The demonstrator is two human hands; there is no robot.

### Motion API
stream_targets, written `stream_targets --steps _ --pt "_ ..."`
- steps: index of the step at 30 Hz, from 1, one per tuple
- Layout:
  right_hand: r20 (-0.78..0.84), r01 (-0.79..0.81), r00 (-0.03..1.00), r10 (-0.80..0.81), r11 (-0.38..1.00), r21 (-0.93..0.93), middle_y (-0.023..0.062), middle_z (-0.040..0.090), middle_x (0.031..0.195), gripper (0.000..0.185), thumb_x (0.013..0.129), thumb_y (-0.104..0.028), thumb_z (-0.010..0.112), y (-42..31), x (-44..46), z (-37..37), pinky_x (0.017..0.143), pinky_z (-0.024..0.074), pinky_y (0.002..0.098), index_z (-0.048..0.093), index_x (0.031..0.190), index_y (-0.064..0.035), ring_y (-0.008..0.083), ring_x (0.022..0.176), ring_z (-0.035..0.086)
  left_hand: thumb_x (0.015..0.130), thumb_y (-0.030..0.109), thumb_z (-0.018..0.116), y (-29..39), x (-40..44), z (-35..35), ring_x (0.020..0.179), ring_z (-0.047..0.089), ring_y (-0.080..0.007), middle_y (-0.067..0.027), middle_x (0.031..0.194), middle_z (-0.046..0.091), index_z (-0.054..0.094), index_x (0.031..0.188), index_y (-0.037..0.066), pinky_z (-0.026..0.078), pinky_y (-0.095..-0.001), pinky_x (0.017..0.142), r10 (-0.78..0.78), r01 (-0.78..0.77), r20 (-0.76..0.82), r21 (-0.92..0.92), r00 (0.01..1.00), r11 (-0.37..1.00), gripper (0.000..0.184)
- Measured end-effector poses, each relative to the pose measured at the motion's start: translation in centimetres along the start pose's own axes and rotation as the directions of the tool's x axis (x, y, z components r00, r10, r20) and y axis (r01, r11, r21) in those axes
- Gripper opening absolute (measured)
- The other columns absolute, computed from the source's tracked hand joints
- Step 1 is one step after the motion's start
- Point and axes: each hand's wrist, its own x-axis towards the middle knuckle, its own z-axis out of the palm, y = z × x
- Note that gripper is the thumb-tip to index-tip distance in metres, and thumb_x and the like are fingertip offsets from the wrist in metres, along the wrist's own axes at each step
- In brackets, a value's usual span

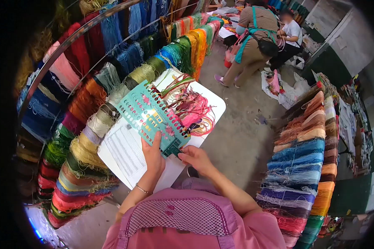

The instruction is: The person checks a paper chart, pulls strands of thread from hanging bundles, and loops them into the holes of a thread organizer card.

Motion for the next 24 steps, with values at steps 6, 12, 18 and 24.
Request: stream_targets --steps 6,12,18,24 --pt "0.077 0.014 0.997 -0.017 0.999 0.040 0.0048 0.063 0.093 0.040 0.088 -0.021 0.072 1.6 1.0 -0.4 0.074 0.0487 0.0258 0.057 0.118 0.0012 0.0125 0.082 0.059 0.093 0.004 0.060 -0.1 -0.1 -0.5 0.114 0.053 -0.0147 -0.0069 0.128 0.053 0.038 0.137 0.003 0.042 -0.0316 0.098 -0.034 0.035 0.019 -0.038 0.999 0.999 0.049" --pt "-0.168 0.370 0.838 -0.519 0.767 -0.525 0.0089 0.060 0.107 0.049 0.080 -0.020 0.078 -1.5 2.8 -1.6 0.083 0.0478 0.0313 0.055 0.120 -0.0016 0.0163 0.099 0.057 0.093 0.003 0.060 -0.5 -1.1 -1.7 0.112 0.054 -0.0140 -0.0070 0.127 0.055 0.042 0.135 0.002 0.043 -0.0308 0.098 -0.093 0.092 0.043 0.023 0.995 0.996 0.046" --pt "-0.058 0.272 0.950 -0.306 0.906 -0.324 0.0070 0.065 0.093 0.040 0.081 -0.019 0.077 -2.1 5.6 -0.6 0.069 0.0501 0.0304 0.057 0.110 0.0002 0.0155 0.078 0.062 0.094 0.005 0.060 -1.9 -1.8 -2.7 0.109 0.055 -0.0129 -0.0068 0.125 0.055 0.046 0.133 0.001 0.043 -0.0295 0.095 -0.233 0.220 0.123 0.107 0.965 0.970 0.042" --pt "-0.115 0.207 0.948 -0.296 0.850 -0.484 0.0116 0.063 0.093 0.034 0.081 -0.018 0.075 -1.1 8.6 -2.2 0.070 0.0491 0.0335 0.058 0.104 0.0006 0.0190 0.080 0.062 0.096 0.011 0.056 -0.2 0.4 -5.5 0.093 0.051 -0.0121 -0.0038 0.103 0.054 0.046 0.132 0.003 0.043 -0.0247 0.086 0.337 -0.200 -0.068 0.690 0.939 0.696 0.038"
